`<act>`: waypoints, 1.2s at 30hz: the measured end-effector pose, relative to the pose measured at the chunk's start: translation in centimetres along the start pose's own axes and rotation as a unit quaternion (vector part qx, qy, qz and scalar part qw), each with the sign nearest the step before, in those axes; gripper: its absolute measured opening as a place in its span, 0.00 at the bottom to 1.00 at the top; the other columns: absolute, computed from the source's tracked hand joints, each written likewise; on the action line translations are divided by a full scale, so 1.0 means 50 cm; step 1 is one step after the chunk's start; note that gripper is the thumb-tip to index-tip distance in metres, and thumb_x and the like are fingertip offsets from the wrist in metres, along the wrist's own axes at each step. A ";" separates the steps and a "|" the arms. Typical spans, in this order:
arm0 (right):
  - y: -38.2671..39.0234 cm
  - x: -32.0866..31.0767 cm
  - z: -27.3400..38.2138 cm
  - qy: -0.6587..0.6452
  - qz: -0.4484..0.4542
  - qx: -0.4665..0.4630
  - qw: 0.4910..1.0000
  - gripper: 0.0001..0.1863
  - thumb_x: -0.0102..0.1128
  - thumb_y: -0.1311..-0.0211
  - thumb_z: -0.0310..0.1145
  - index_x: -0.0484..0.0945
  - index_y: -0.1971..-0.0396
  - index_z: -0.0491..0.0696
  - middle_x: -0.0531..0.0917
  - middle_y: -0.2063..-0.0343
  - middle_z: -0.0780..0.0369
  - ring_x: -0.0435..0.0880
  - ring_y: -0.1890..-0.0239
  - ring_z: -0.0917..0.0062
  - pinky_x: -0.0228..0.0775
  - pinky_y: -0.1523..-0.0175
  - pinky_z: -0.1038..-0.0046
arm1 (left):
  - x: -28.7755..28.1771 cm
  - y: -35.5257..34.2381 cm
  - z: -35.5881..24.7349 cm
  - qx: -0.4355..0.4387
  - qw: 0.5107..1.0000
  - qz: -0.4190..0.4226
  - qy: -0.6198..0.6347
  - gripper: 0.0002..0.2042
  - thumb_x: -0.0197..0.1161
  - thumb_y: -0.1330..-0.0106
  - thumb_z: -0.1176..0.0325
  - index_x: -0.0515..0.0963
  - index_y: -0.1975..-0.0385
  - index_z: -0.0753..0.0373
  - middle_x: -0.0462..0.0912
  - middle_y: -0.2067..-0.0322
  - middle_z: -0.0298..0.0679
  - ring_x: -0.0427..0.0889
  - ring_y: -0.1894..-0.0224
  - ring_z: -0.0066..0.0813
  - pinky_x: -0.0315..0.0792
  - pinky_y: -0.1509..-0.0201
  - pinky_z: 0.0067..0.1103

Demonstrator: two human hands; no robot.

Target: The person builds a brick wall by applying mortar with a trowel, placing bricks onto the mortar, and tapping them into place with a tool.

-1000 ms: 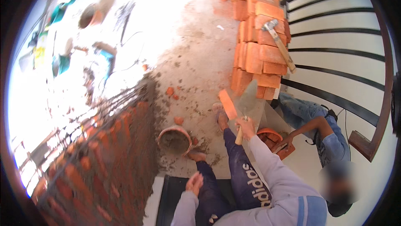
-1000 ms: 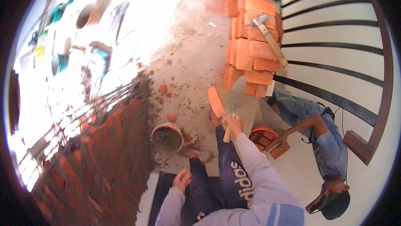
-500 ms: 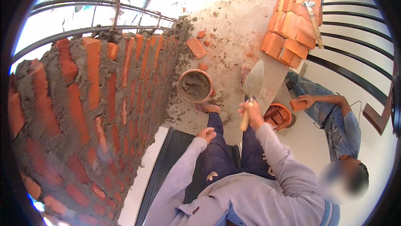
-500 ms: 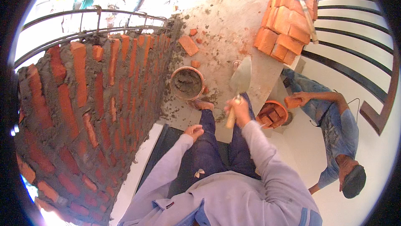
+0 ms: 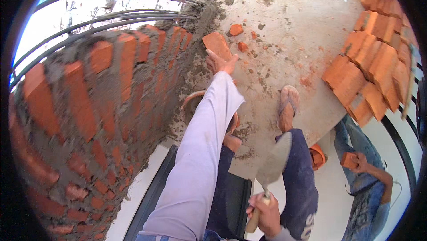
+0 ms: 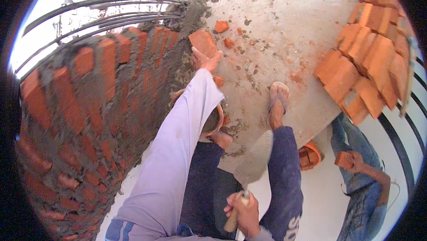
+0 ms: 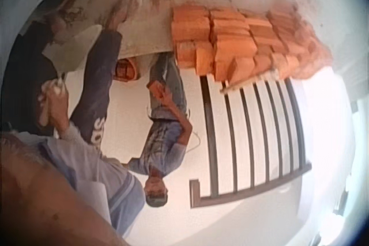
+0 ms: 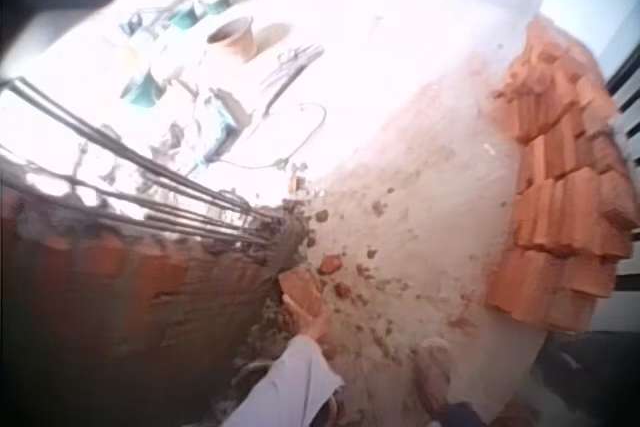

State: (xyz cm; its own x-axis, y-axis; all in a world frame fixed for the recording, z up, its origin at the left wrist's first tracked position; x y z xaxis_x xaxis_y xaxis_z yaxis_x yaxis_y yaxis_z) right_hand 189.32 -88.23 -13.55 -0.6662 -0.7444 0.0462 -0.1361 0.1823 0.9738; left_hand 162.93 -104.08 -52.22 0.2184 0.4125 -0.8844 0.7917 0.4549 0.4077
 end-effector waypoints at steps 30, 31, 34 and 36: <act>0.741 0.134 -0.008 -0.003 0.140 -0.529 0.837 0.20 0.63 0.46 0.28 0.68 0.55 0.45 0.78 0.70 0.63 0.81 0.76 0.79 0.75 0.78 0.78 | -1.250 0.782 -0.061 0.012 0.541 0.579 0.610 0.33 0.61 0.39 0.60 0.59 0.35 0.62 0.73 0.45 0.46 0.74 0.44 0.35 0.70 0.42 0.30; 0.765 0.140 -0.013 -0.009 0.150 -0.577 0.803 0.18 0.64 0.47 0.29 0.69 0.57 0.46 0.78 0.70 0.64 0.81 0.76 0.79 0.75 0.78 0.78 | -1.344 0.788 -0.073 0.138 0.687 0.499 0.510 0.31 0.60 0.37 0.58 0.59 0.36 0.62 0.72 0.44 0.43 0.71 0.42 0.30 0.66 0.40 0.28; 0.807 0.167 -0.048 -0.014 0.175 -0.627 0.759 0.16 0.66 0.48 0.30 0.69 0.62 0.48 0.77 0.71 0.65 0.79 0.78 0.80 0.75 0.79 0.78 | -1.540 0.862 -0.096 0.485 0.850 0.157 0.133 0.50 0.68 0.49 0.43 0.51 0.33 0.66 0.71 0.45 0.52 0.71 0.42 0.46 0.64 0.37 0.34; 0.854 0.209 -0.053 -0.018 0.207 -0.628 0.750 0.16 0.67 0.49 0.31 0.69 0.63 0.49 0.77 0.72 0.65 0.78 0.78 0.81 0.74 0.79 0.77 | -1.594 0.931 -0.134 0.521 0.853 0.002 0.032 0.56 0.73 0.60 0.44 0.51 0.33 0.68 0.71 0.49 0.54 0.71 0.45 0.50 0.65 0.39 0.35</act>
State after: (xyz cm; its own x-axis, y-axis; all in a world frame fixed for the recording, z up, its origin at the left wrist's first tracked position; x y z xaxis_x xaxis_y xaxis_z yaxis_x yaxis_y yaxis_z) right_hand 178.46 -89.92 29.10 -0.4818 -0.7697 0.4188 0.8716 -0.3719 0.3193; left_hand 178.54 -110.49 38.75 0.2179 0.4704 -0.8551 0.8753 -0.4817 -0.0420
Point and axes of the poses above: each hand's wrist, its own y-axis away from the middle knuckle, its own x-axis out of the palm, z = x × y, the point moved 2 cm from there along -y, towards the middle knuckle
